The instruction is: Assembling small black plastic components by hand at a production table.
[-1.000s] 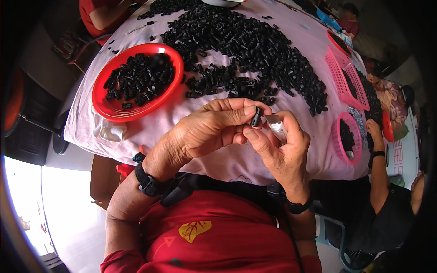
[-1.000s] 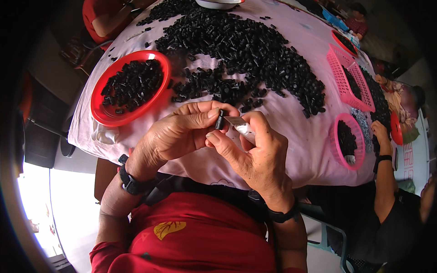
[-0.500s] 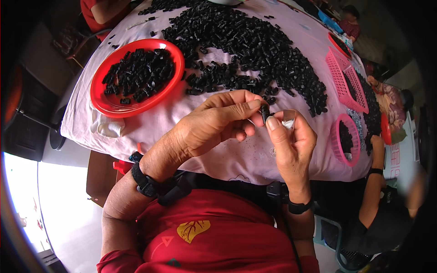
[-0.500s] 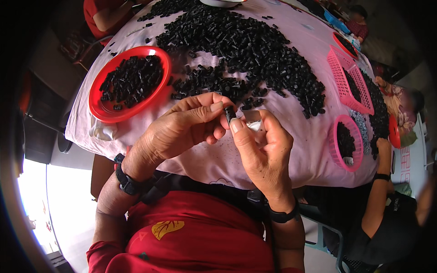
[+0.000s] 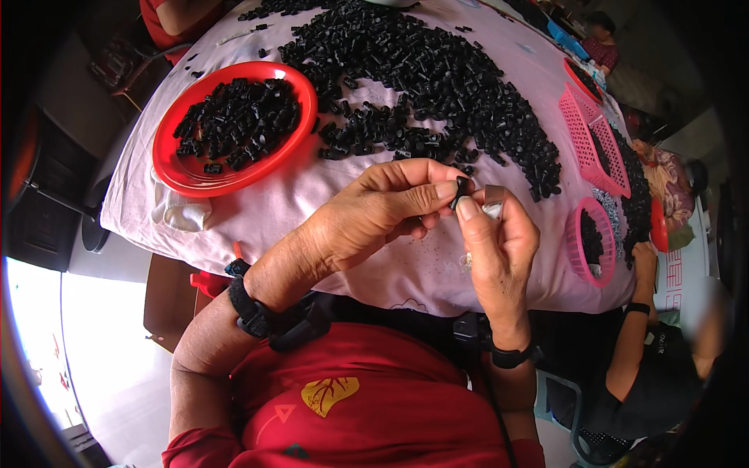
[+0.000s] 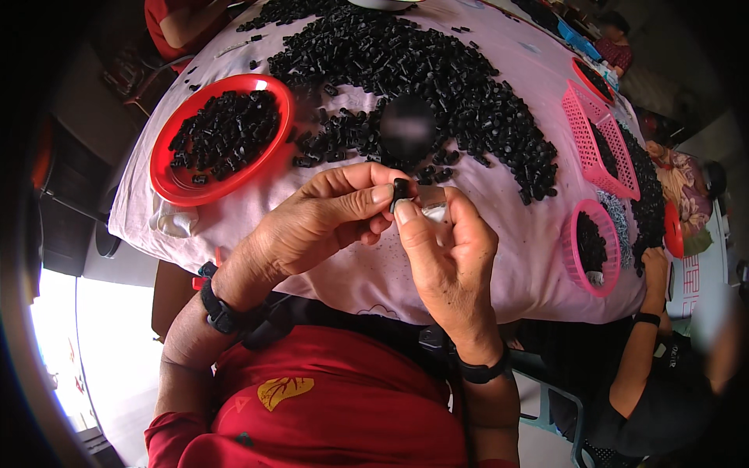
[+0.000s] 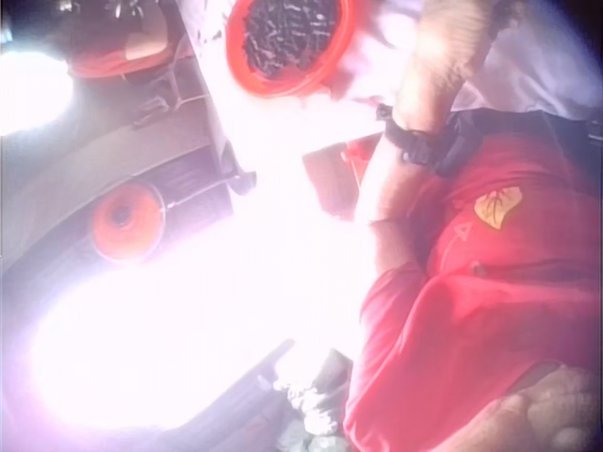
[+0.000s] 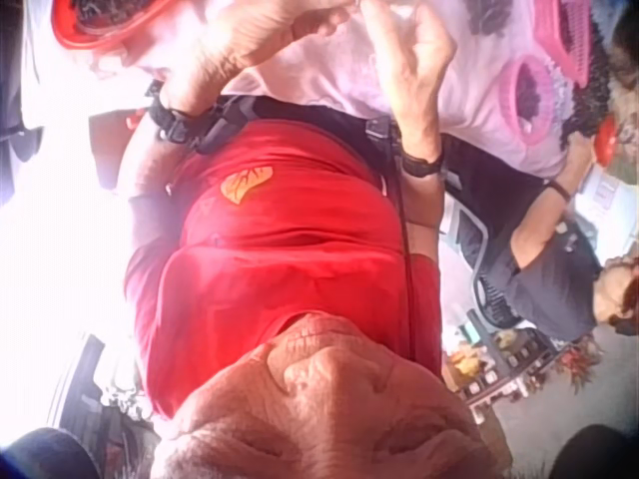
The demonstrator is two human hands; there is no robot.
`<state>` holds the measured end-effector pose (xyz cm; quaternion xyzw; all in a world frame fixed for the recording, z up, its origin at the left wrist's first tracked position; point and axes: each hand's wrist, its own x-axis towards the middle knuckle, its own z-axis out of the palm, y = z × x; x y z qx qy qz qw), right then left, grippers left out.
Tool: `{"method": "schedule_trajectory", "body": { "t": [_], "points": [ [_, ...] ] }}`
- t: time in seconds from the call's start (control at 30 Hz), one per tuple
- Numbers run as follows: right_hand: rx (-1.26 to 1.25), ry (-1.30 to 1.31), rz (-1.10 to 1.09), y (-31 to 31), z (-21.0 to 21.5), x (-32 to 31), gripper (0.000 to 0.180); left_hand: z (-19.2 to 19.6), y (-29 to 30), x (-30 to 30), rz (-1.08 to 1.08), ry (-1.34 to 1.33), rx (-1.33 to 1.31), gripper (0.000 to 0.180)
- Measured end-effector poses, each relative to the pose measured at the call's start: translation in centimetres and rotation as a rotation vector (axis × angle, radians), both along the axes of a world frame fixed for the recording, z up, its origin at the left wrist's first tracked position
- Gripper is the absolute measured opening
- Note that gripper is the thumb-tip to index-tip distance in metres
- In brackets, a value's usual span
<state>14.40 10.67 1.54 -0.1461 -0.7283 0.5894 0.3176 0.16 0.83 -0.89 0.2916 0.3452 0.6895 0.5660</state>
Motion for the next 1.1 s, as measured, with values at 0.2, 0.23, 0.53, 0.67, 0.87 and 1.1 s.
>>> {"method": "schedule_trajectory", "body": {
  "t": [0.2,0.23,0.53,0.67,0.87,1.1],
  "points": [
    [0.237,-0.036,-0.056,0.1,-0.1,-0.1,0.015,-0.4,-0.3,-0.6,-0.047,-0.172,-0.018,0.019],
    [0.316,-0.015,-0.075,0.2,-0.3,-0.2,0.018,-0.3,-0.3,-0.6,-0.049,-0.173,-0.018,0.019],
    [0.479,-0.077,-0.121,0.7,-1.0,-0.3,0.031,0.2,-0.5,-0.5,-0.084,-0.169,-0.07,0.027],
    [0.516,-0.09,-0.139,0.6,-0.9,-0.3,0.032,0.4,-0.6,-0.6,-0.072,-0.185,-0.066,0.027],
    [0.575,-0.093,-0.165,0.9,-1.2,0.0,0.034,0.1,-0.6,-0.6,-0.111,-0.232,-0.068,0.027],
    [0.498,-0.088,-0.126,1.0,-1.4,-0.1,0.036,-0.1,-0.5,-0.6,-0.137,-0.251,-0.055,0.027]
  ]
}}
